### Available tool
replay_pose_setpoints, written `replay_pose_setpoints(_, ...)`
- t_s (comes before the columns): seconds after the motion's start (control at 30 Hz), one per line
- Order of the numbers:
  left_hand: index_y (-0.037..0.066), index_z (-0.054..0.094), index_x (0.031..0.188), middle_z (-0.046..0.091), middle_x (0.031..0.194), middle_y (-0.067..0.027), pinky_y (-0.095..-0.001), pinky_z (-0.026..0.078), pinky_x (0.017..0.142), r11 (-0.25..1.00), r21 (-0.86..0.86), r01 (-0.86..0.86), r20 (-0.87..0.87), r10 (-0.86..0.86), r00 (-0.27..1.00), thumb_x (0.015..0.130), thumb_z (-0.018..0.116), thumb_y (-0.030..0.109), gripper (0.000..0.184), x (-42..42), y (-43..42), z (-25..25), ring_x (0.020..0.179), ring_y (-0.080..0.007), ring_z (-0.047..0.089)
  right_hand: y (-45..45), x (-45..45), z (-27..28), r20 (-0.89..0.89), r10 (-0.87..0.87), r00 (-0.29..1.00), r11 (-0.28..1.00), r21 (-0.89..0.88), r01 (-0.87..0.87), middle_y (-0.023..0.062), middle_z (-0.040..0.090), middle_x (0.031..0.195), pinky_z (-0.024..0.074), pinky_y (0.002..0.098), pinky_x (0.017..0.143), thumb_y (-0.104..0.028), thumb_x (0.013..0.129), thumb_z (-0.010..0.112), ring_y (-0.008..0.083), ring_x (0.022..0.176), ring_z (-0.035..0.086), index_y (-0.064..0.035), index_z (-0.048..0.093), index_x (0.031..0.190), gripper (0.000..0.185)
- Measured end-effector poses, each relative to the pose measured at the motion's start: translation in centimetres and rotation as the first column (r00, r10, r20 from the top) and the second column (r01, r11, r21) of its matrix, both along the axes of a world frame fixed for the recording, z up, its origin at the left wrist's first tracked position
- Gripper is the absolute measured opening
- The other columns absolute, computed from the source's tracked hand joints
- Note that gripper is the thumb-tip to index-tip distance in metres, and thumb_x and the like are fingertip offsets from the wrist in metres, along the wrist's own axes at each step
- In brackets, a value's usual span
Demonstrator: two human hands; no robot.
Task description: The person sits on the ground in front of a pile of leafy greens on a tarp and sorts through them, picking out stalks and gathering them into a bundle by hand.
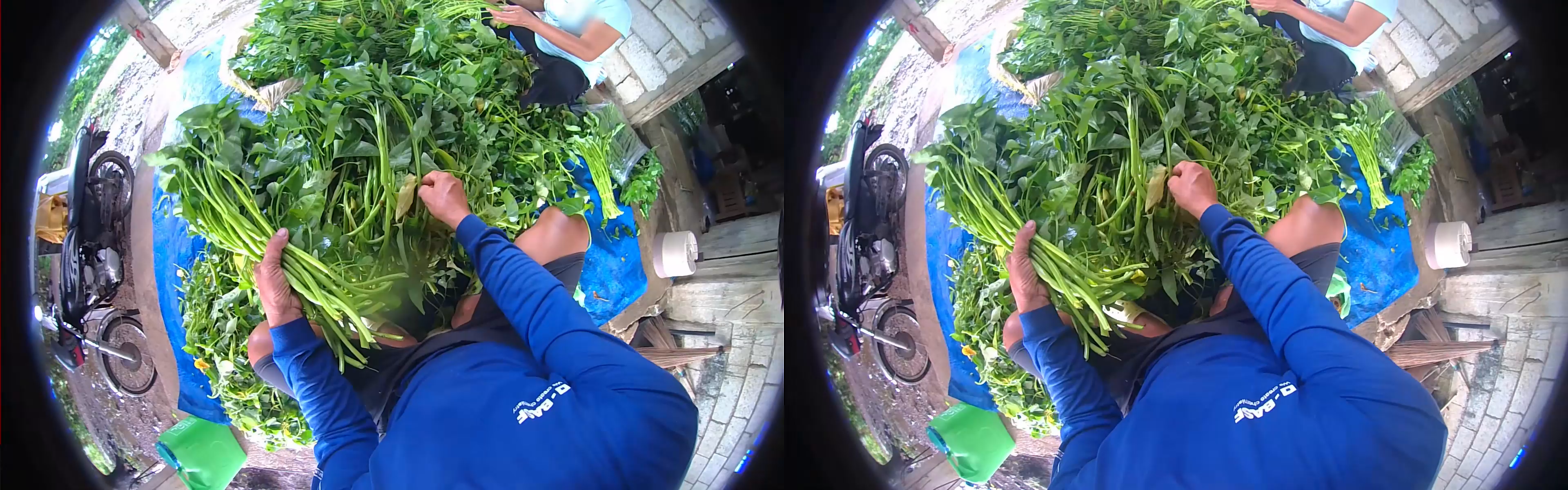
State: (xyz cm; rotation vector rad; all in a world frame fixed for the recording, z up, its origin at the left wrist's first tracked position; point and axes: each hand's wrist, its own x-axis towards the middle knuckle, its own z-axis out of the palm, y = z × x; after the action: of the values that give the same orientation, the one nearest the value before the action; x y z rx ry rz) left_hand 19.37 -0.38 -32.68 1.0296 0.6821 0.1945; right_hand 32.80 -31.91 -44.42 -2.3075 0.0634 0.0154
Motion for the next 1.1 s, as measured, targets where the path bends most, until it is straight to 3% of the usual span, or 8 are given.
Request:
replay_pose_setpoints(0.07,-0.001,0.073,0.102,0.076,0.086,-0.0095,-0.0344,0.063,0.067,1.000,-0.011,0.014,0.003,-0.014,1.000,0.092,0.083,0.028,0.032,0.1,0.0,-0.1,0.069,-0.0204,0.073,-0.7,0.6,-0.2,0.032,-0.006,0.999,0.993,0.119,0.003,0.0235,0.077,0.095,0.0593,0.0463,0.084,-0.023,0.088,0.065,0.0391,0.090,0.076,-0.0014,0.077,0.093,0.025)
replay_pose_setpoints(0.17,-0.002,0.073,0.102,0.075,0.084,-0.0095,-0.0347,0.064,0.067,0.997,-0.063,0.055,0.032,-0.053,0.998,0.092,0.083,0.028,0.032,0.3,-0.3,0.0,0.069,-0.0208,0.073,-0.2,0.7,1.8,-0.359,-0.040,0.932,0.921,0.348,0.173,0.0199,0.077,0.090,0.0599,0.0444,0.081,-0.019,0.087,0.066,0.0342,0.085,0.077,0.0005,0.077,0.094,0.023)
replay_pose_setpoints(0.33,-0.003,0.075,0.097,0.075,0.083,-0.0090,-0.0337,0.063,0.064,1.000,0.011,0.020,0.042,-0.021,0.999,0.092,0.083,0.028,0.032,1.1,-0.8,-1.3,0.065,-0.0188,0.071,0.5,2.7,-1.1,-0.293,0.029,0.956,0.999,0.022,-0.024,0.0095,0.077,0.093,0.0554,0.0345,0.061,-0.013,0.086,0.081,0.0211,0.066,0.070,0.0005,0.080,0.106,0.024)
replay_pose_setpoints(0.43,-0.002,0.076,0.097,0.074,0.081,-0.0076,-0.0326,0.061,0.062,0.999,0.000,0.037,0.071,-0.037,0.997,0.092,0.083,0.026,0.030,0.8,-0.8,-1.3,0.064,-0.0185,0.071,0.4,3.1,-0.8,-0.163,0.046,0.986,0.962,0.273,0.001,0.0074,0.077,0.092,0.0530,0.0334,0.058,-0.014,0.086,0.084,0.0183,0.067,0.069,-0.0006,0.078,0.107,0.025)
replay_pose_setpoints(0.47,0.000,0.075,0.095,0.073,0.079,-0.0066,-0.0318,0.060,0.060,1.000,-0.004,0.020,0.078,-0.019,0.997,0.092,0.083,0.025,0.027,0.8,-0.6,-1.9,0.062,-0.0183,0.070,-0.2,2.9,1.4,-0.341,0.077,0.937,0.914,0.401,0.071,0.0050,0.075,0.093,0.0489,0.0308,0.054,-0.017,0.088,0.085,0.0146,0.071,0.068,-0.0022,0.073,0.111,0.029)
replay_pose_setpoints(0.67,-0.001,0.074,0.095,0.074,0.079,-0.0088,-0.0332,0.061,0.060,0.998,-0.036,0.047,0.035,-0.045,0.998,0.091,0.084,0.026,0.029,0.2,-0.4,-1.4,0.062,-0.0204,0.071,-1.3,2.3,8.0,-0.503,0.230,0.833,0.658,0.711,0.248,-0.0030,0.071,0.090,0.0446,0.0214,0.052,-0.019,0.099,0.078,0.0073,0.067,0.065,-0.0112,0.070,0.113,0.018)
replay_pose_setpoints(0.93,-0.003,0.069,0.112,0.074,0.089,-0.0077,-0.0324,0.062,0.063,0.994,-0.086,0.065,0.077,-0.058,0.995,0.090,0.082,0.012,0.029,0.0,-1.0,-0.3,0.068,-0.0187,0.072,-1.5,2.1,17.5,-0.258,0.406,0.877,0.614,0.787,-0.053,-0.0060,0.071,0.087,0.0383,0.0220,0.055,-0.020,0.092,0.084,0.0031,0.066,0.058,-0.0114,0.073,0.107,0.020)
replay_pose_setpoints(1.1,-0.002,0.070,0.112,0.074,0.090,-0.0071,-0.0311,0.061,0.067,0.996,-0.042,0.077,0.105,-0.072,0.992,0.091,0.080,0.011,0.027,0.1,-1.9,0.3,0.071,-0.0174,0.071,-1.4,1.8,22.3,-0.079,0.466,0.882,0.774,0.519,-0.363,-0.0014,0.076,0.094,0.0410,0.0210,0.060,-0.021,0.097,0.074,0.0036,0.070,0.059,-0.0079,0.071,0.108,0.018)
